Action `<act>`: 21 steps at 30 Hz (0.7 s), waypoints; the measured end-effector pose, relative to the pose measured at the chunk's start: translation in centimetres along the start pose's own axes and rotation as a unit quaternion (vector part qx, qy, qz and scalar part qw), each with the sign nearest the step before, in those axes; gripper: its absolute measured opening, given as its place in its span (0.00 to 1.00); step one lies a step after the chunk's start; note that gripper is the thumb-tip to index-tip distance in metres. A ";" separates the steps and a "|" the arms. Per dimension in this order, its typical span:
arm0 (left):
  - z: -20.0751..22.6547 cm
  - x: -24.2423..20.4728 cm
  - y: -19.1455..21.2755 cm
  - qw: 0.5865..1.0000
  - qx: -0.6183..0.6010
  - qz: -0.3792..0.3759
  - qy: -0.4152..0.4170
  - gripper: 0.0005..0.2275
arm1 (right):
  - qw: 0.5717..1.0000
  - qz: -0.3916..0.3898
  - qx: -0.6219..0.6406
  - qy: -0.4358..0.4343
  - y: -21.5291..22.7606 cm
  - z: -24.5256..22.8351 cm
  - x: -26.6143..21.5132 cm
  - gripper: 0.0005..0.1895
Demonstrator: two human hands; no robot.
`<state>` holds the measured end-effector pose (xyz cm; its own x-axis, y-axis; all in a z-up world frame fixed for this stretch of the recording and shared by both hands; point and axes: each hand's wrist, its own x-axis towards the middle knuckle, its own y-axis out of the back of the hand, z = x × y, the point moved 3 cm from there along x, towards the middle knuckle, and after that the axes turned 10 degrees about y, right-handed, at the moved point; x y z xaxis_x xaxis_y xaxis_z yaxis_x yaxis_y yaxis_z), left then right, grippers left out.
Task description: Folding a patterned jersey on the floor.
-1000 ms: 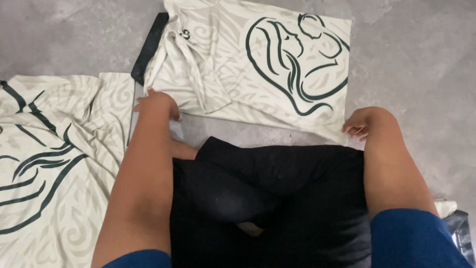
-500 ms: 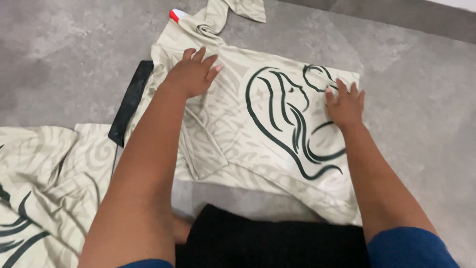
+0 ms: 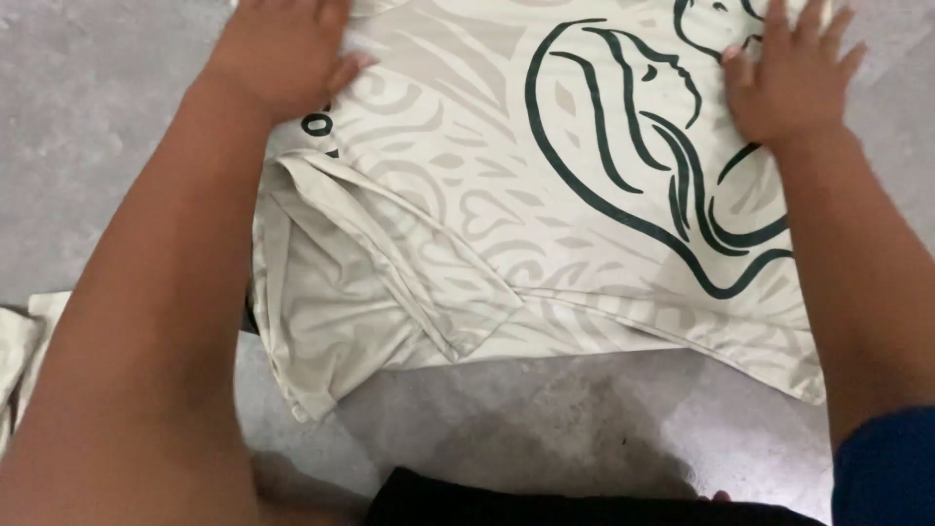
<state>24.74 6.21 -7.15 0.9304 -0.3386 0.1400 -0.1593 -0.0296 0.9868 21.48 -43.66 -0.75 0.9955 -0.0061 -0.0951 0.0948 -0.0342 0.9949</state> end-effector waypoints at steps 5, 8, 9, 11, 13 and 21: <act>5.6 -9.2 6.4 0.962 -0.180 -0.165 -0.124 0.30 | 0.955 -0.024 -0.062 0.290 -4.3 0.8 -10.0 0.51; 7.0 -16.8 9.2 0.974 -0.017 -0.186 -0.129 0.40 | 0.875 0.010 -0.217 0.432 -6.8 3.3 -20.0 0.58; 6.5 -18.4 8.6 0.977 -0.007 -0.173 -0.123 0.40 | 0.873 0.027 -0.223 0.433 -6.1 4.3 -22.1 0.58; 6.1 -22.8 6.4 0.964 0.135 -0.148 -0.172 0.15 | 0.793 0.017 -0.206 0.573 -6.2 5.8 -27.5 0.40; 7.1 -25.0 11.2 0.979 0.087 -0.150 -0.104 0.17 | 0.788 -0.022 -0.226 0.572 -4.3 6.0 -29.8 0.37; 12.5 -30.2 20.8 0.946 -0.257 -0.120 0.156 0.20 | 0.854 -0.076 -0.266 0.440 4.5 2.4 -32.2 0.23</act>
<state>-10.81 4.07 8.08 0.9844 -0.0840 -0.1547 0.1757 0.4178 0.8914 -10.16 -45.98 6.73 0.5704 0.7200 -0.3953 -0.0181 0.4922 0.8703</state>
